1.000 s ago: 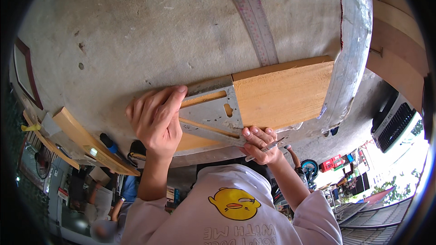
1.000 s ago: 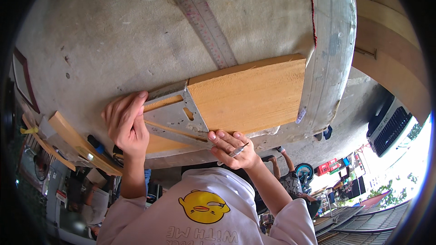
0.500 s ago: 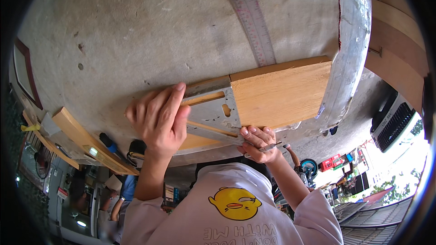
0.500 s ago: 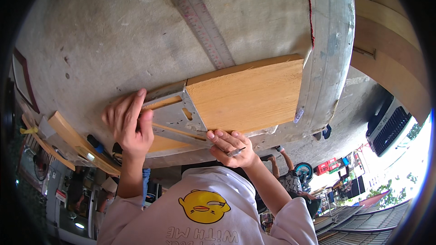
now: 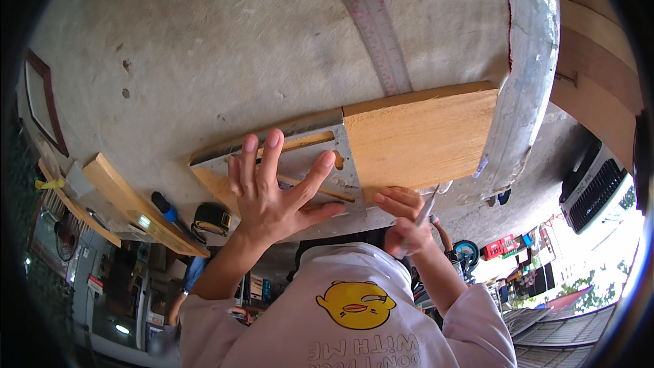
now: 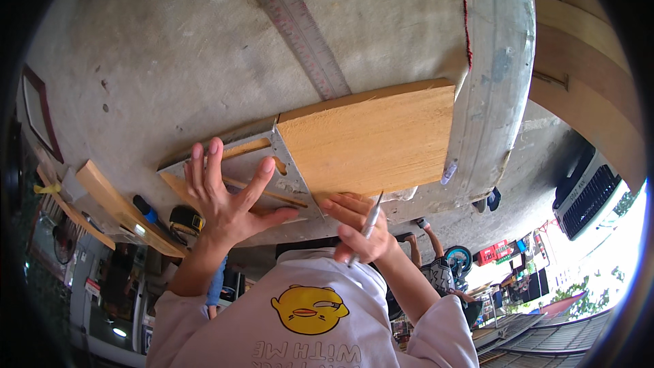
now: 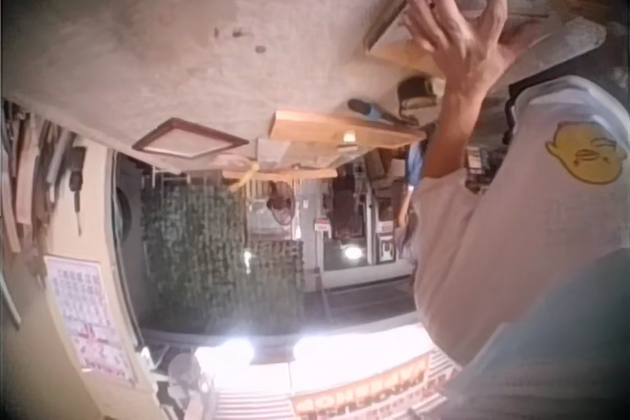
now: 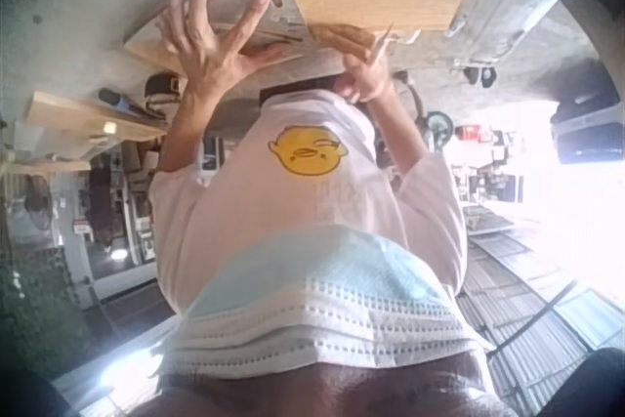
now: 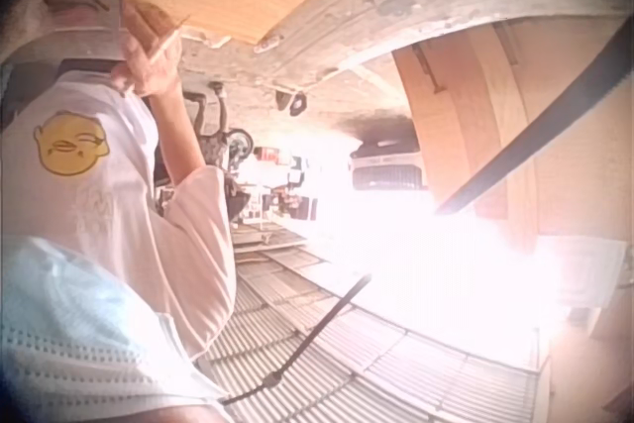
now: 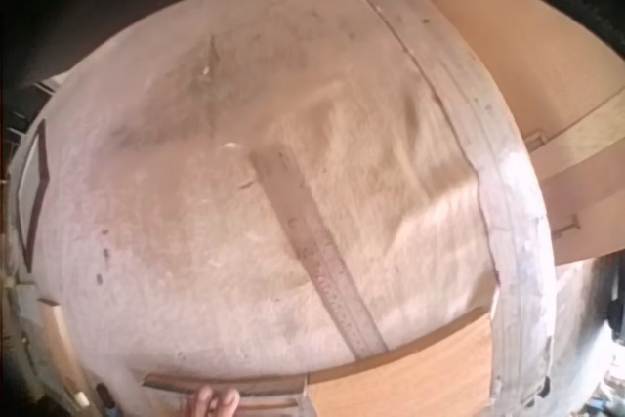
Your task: The person measures a rectangular wooden board with a tape measure and marks it with a marker. They then use a speed square to draw straight lines on the board. The person handles the board, tape measure, marker, and speed square throughout the task.
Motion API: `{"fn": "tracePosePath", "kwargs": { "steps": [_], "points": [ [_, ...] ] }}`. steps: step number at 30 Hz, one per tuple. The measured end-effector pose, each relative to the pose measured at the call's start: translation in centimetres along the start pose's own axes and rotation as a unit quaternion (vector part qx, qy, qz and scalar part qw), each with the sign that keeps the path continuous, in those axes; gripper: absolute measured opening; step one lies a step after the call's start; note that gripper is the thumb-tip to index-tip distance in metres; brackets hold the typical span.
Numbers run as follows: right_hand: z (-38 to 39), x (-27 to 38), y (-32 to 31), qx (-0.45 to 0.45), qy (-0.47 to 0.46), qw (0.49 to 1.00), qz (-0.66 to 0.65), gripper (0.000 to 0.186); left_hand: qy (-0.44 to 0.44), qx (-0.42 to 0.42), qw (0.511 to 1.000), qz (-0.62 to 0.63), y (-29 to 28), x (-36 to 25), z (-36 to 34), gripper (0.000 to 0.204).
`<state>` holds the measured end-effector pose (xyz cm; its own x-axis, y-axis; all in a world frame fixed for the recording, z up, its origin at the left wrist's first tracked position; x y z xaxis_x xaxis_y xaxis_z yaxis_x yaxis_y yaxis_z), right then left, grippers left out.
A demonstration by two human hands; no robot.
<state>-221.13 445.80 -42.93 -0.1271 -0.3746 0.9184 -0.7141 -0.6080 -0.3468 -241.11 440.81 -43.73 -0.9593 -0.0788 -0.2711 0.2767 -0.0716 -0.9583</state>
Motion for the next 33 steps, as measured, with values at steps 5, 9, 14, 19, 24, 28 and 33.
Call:
{"fn": "tracePosePath", "kwargs": {
  "steps": [5, 9, 14, 19, 24, 28, 33],
  "points": [
    [-7.1, 1.5, -1.4, -0.073, 0.017, 0.993, 0.094, 0.05, -0.022, -0.013, 1.0, -0.002, 0.2, 0.1, -0.1, 0.078],
    [-9.1, 0.8, 0.5, -0.085, 0.02, 0.975, 0.206, 0.037, -0.033, -0.029, 0.999, -0.009, 0.1, 0.0, -0.1, 0.073],
    [-9.8, 0.6, 1.1, -0.077, 0.024, 0.97, 0.228, 0.037, -0.053, -0.019, 0.998, -0.001, 0.0, 0.0, -0.2, 0.07],
    [-9.7, 0.8, 1.5, -0.068, 0.006, 0.968, 0.242, 0.033, -0.059, -0.012, 0.998, 0.007, -0.1, 0.0, -0.3, 0.072],
    [-9.2, 1.6, 1.2, -0.044, 0.019, 0.967, 0.25, 0.032, -0.054, -0.006, 0.999, 0.007, -0.3, -0.2, -0.4, 0.078],
    [-7.3, 2.5, 0.8, -0.021, 0.044, 0.968, 0.245, 0.033, -0.046, -0.001, 0.999, 0.011, -0.5, -0.3, -0.6, 0.081],
    [-3.5, 3.5, 0.5, 0.01, 0.06, 0.968, 0.243, 0.036, -0.035, -0.019, 0.999, 0.018, -0.9, -0.2, -0.6, 0.083]
  ]
}}
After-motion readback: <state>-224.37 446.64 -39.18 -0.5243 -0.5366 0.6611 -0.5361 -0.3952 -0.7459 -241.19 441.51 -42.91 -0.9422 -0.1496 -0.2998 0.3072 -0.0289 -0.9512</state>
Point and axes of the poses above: each hand's wrist, its own z-axis away from the middle knuckle, its own y-axis out of the palm, x = y × z, the point moved 8 cm from there along -z, towards the middle knuckle, and after that the axes turned 1 degree about -x, right-handed, at the moved point
